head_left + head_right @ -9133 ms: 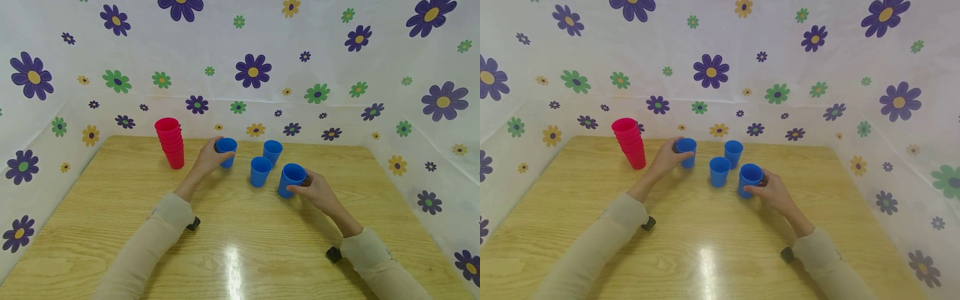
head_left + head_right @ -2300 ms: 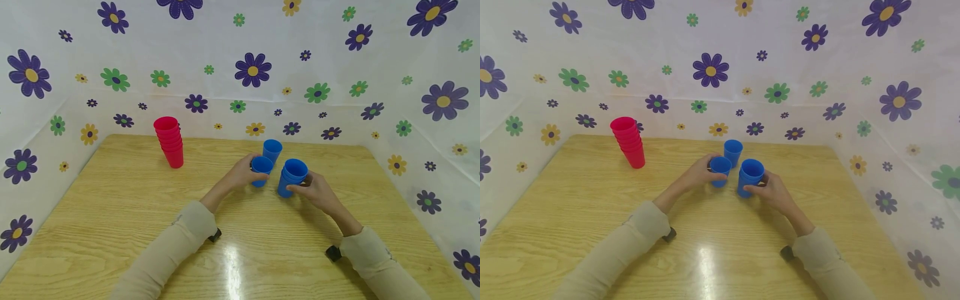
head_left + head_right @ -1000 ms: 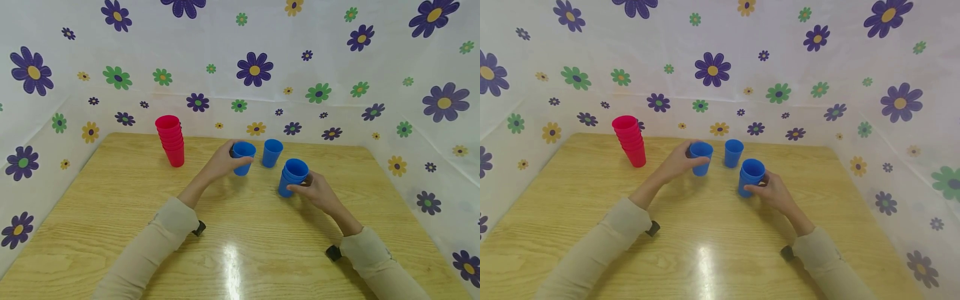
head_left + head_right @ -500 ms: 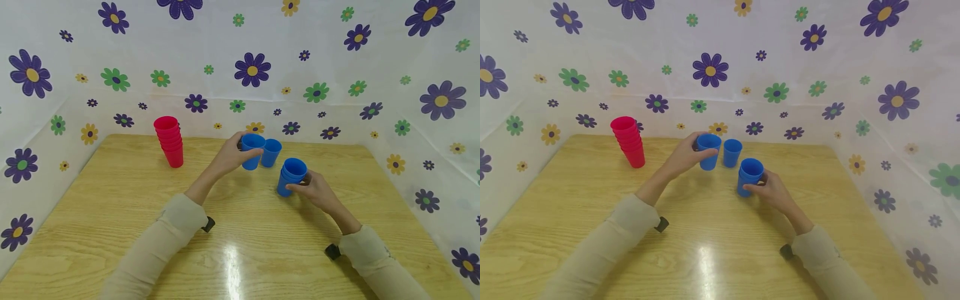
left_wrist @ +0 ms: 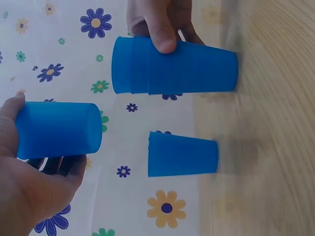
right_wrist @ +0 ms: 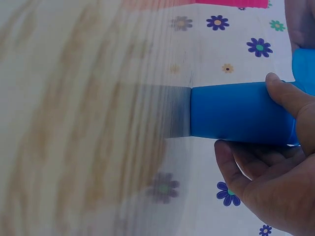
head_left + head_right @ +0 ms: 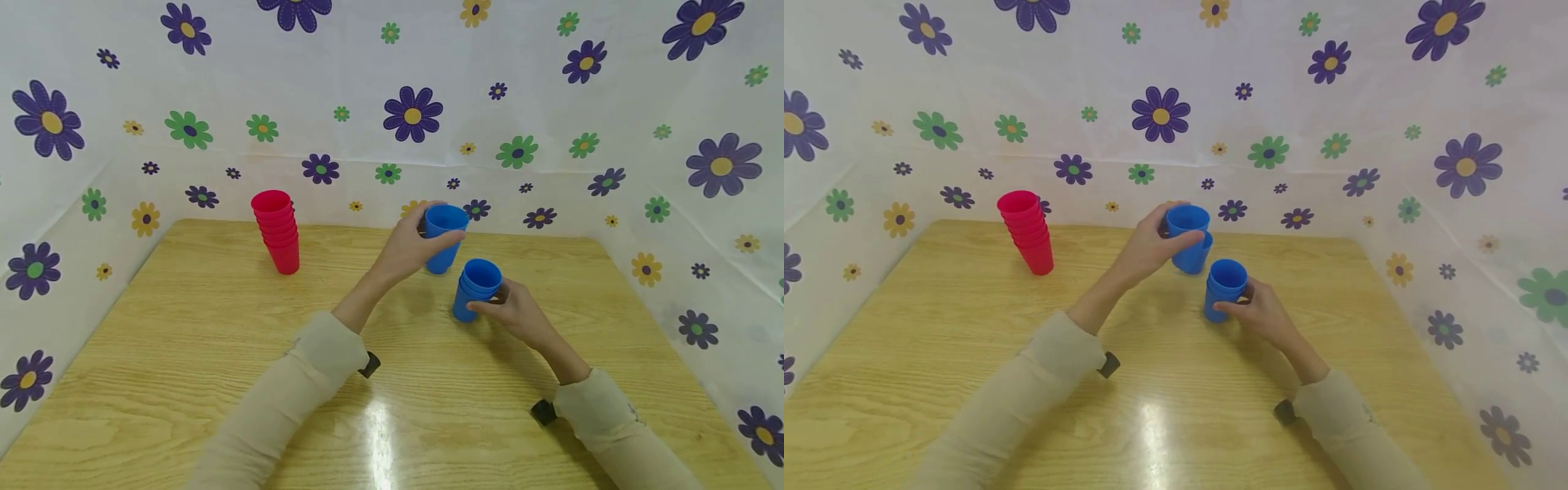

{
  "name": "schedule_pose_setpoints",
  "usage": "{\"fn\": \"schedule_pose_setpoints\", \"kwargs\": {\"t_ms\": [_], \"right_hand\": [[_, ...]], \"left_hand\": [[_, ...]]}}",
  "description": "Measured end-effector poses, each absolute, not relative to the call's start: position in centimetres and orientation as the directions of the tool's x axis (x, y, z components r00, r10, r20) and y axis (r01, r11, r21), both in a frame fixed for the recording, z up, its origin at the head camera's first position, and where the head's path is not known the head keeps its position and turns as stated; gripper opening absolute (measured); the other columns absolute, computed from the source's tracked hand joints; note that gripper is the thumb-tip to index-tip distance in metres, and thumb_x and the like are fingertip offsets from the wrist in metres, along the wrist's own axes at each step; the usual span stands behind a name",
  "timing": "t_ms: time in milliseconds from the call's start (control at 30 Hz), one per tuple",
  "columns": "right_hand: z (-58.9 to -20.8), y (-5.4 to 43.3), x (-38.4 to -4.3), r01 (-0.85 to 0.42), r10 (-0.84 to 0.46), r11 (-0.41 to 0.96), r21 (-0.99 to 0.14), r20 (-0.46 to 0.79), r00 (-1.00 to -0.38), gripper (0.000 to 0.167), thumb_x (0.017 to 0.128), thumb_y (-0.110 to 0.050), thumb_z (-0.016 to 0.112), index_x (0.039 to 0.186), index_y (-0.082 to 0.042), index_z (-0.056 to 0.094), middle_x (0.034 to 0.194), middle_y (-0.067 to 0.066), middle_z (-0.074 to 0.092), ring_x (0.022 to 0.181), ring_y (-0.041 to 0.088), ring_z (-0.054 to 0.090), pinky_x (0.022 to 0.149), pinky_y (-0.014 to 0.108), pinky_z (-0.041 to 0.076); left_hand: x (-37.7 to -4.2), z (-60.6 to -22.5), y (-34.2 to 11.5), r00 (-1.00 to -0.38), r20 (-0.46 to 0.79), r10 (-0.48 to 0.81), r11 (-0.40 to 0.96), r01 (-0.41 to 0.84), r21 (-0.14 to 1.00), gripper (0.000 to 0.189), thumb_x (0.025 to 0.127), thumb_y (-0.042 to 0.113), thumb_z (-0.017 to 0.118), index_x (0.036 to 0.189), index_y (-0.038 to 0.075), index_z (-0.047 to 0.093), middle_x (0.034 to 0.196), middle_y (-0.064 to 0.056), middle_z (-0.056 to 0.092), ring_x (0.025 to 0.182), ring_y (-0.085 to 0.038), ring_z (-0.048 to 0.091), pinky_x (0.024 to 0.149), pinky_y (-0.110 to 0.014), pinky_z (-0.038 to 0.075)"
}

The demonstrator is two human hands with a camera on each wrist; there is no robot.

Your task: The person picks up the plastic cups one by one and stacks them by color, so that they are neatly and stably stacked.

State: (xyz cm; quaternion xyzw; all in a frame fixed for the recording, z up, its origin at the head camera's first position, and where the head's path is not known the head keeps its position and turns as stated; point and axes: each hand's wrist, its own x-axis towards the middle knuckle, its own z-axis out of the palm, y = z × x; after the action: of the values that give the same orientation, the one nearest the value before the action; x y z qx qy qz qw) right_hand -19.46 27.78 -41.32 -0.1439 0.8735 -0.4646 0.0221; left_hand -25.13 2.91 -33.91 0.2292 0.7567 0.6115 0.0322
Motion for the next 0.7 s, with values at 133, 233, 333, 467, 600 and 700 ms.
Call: {"fn": "schedule_pose_setpoints", "kwargs": {"t_ms": [133, 233, 333, 467, 600, 700], "right_hand": [[-41.3, 27.9, -19.5, -0.226, -0.271, 0.527, -0.819, 0.09, -0.958, 0.062, 0.096, -0.016, 0.075, 0.146, 0.008, 0.046, 0.139, 0.028, 0.058, 0.126, 0.046, 0.058, 0.103, 0.061, 0.048], [-41.3, 27.9, -19.5, -0.221, -0.27, 0.527, -0.821, 0.085, -0.959, 0.063, 0.097, -0.016, 0.075, 0.147, 0.008, 0.046, 0.14, 0.028, 0.058, 0.127, 0.046, 0.058, 0.104, 0.061, 0.048], [-41.4, 27.9, -19.5, -0.214, -0.268, 0.525, -0.824, 0.079, -0.96, 0.064, 0.097, -0.017, 0.075, 0.148, 0.007, 0.045, 0.141, 0.028, 0.057, 0.128, 0.046, 0.058, 0.104, 0.061, 0.047], [-41.4, 27.9, -19.6, -0.207, -0.266, 0.519, -0.829, 0.073, -0.961, 0.065, 0.097, -0.018, 0.075, 0.148, 0.007, 0.044, 0.141, 0.028, 0.057, 0.128, 0.046, 0.057, 0.104, 0.061, 0.047], [-41.4, 28.0, -19.6, -0.214, -0.274, 0.518, -0.828, 0.077, -0.959, 0.065, 0.097, -0.017, 0.075, 0.148, 0.008, 0.043, 0.141, 0.028, 0.057, 0.128, 0.046, 0.057, 0.104, 0.061, 0.047], [-41.4, 28.0, -19.6, -0.224, -0.284, 0.513, -0.829, 0.082, -0.955, 0.065, 0.098, -0.016, 0.074, 0.149, 0.008, 0.042, 0.142, 0.028, 0.056, 0.129, 0.046, 0.057, 0.105, 0.061, 0.047]], "left_hand": [[-25.1, -33.0, 4.0, -0.891, 0.243, 0.385, 0.141, 0.316, 0.938, 0.07, 0.096, 0.041, 0.072, 0.156, 0.019, 0.043, 0.15, -0.011, 0.051, 0.133, -0.033, 0.052, 0.106, -0.055, 0.048], [-25.0, -32.5, 4.8, -0.885, 0.249, 0.393, 0.133, 0.323, 0.937, 0.069, 0.096, 0.041, 0.071, 0.156, 0.021, 0.043, 0.15, -0.011, 0.05, 0.133, -0.033, 0.053, 0.105, -0.054, 0.049], [-24.8, -32.3, 5.6, -0.875, 0.271, 0.401, 0.109, 0.339, 0.934, 0.068, 0.096, 0.041, 0.072, 0.155, 0.021, 0.044, 0.15, -0.01, 0.052, 0.132, -0.032, 0.054, 0.103, -0.054, 0.05], [-24.6, -32.3, 6.4, -0.865, 0.29, 0.409, 0.083, 0.352, 0.932, 0.067, 0.097, 0.039, 0.072, 0.154, 0.019, 0.045, 0.15, -0.009, 0.053, 0.133, -0.031, 0.055, 0.104, -0.051, 0.051], [-24.2, -32.4, 7.1, -0.861, 0.282, 0.424, 0.074, 0.343, 0.936, 0.067, 0.097, 0.037, 0.072, 0.154, 0.018, 0.044, 0.15, -0.009, 0.053, 0.134, -0.03, 0.054, 0.105, -0.052, 0.05], [-24.0, -32.6, 7.5, -0.856, 0.269, 0.441, 0.084, 0.337, 0.938, 0.069, 0.097, 0.038, 0.072, 0.156, 0.018, 0.043, 0.151, -0.008, 0.052, 0.135, -0.03, 0.054, 0.106, -0.052, 0.049]]}}
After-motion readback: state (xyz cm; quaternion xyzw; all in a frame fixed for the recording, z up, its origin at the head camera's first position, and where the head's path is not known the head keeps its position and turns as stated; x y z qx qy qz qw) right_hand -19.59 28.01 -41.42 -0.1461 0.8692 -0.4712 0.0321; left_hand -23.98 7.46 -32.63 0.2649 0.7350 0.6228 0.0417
